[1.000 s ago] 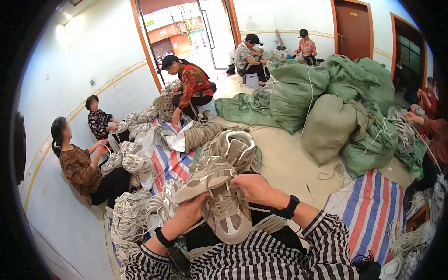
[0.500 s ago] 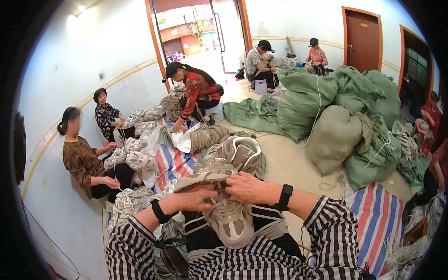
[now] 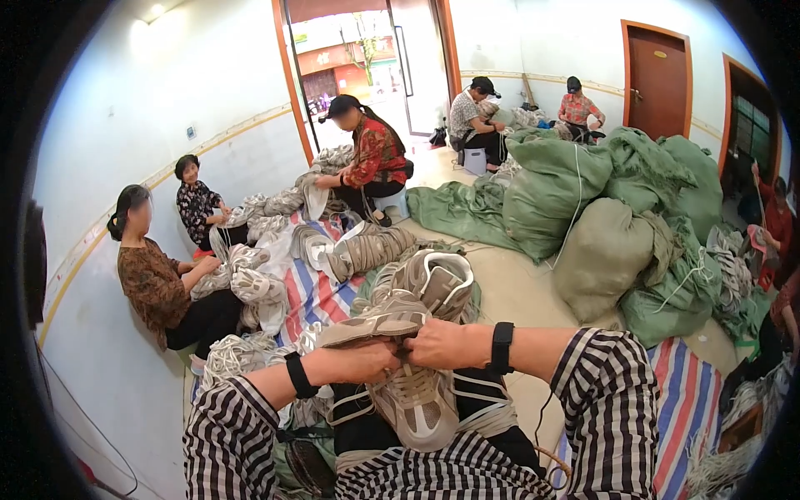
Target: The recorder is lacing a pair of beige athletic shoes while sitting in a workshop with several other workers.
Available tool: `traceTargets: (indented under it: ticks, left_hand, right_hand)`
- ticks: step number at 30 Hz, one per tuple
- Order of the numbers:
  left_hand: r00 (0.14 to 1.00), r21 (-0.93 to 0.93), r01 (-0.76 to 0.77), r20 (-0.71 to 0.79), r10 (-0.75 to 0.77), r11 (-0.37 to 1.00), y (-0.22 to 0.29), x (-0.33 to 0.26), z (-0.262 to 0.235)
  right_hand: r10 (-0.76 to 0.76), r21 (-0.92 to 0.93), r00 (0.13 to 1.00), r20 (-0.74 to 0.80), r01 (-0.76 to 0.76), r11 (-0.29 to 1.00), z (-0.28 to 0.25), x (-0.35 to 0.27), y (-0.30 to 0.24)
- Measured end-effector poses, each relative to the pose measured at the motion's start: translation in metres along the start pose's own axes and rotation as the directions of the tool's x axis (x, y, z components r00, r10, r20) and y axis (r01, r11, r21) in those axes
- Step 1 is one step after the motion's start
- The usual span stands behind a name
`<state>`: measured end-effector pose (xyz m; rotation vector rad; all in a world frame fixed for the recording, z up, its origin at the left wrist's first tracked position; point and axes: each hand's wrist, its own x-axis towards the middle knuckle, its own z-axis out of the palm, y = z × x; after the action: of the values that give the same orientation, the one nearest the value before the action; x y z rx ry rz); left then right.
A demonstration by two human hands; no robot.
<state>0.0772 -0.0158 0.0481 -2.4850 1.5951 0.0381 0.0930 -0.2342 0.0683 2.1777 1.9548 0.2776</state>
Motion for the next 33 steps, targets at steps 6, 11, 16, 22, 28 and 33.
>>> traceTargets:
  ticks: [6,11,16,22,28,33]
  left_hand:
    - [0.992,-0.263,0.025,0.126,0.009,0.964,-0.006,-0.003,-0.011]
    - [0.99,-0.338,0.067,0.141,-0.02,0.939,0.003,0.0,-0.025]
    - [0.98,-0.388,0.109,0.195,-0.034,0.915,-0.003,0.011,-0.001]
    - [0.929,-0.429,0.368,0.202,-0.309,0.825,0.002,0.019,-0.001]
    - [0.932,-0.416,0.353,0.234,-0.276,0.838,0.003,0.027,0.002]
    - [0.899,-0.407,0.418,0.315,-0.305,0.812,0.007,0.027,-0.004]
  right_hand:
    - [-0.098,-0.115,0.994,-0.042,0.092,0.989,0.004,0.007,-0.003]
    - [-0.209,-0.149,0.974,-0.085,0.195,0.97,0.001,0.006,-0.001]
    - [0.132,0.095,0.95,0.284,-0.165,0.982,-0.015,0.021,-0.005]
    - [0.164,-0.006,0.956,0.243,-0.168,0.986,-0.007,0.031,-0.011]
    - [0.329,0.118,0.864,0.381,-0.398,0.91,0.002,0.032,-0.007]
    - [0.414,0.189,0.787,0.456,-0.541,0.819,0.011,0.035,-0.006]
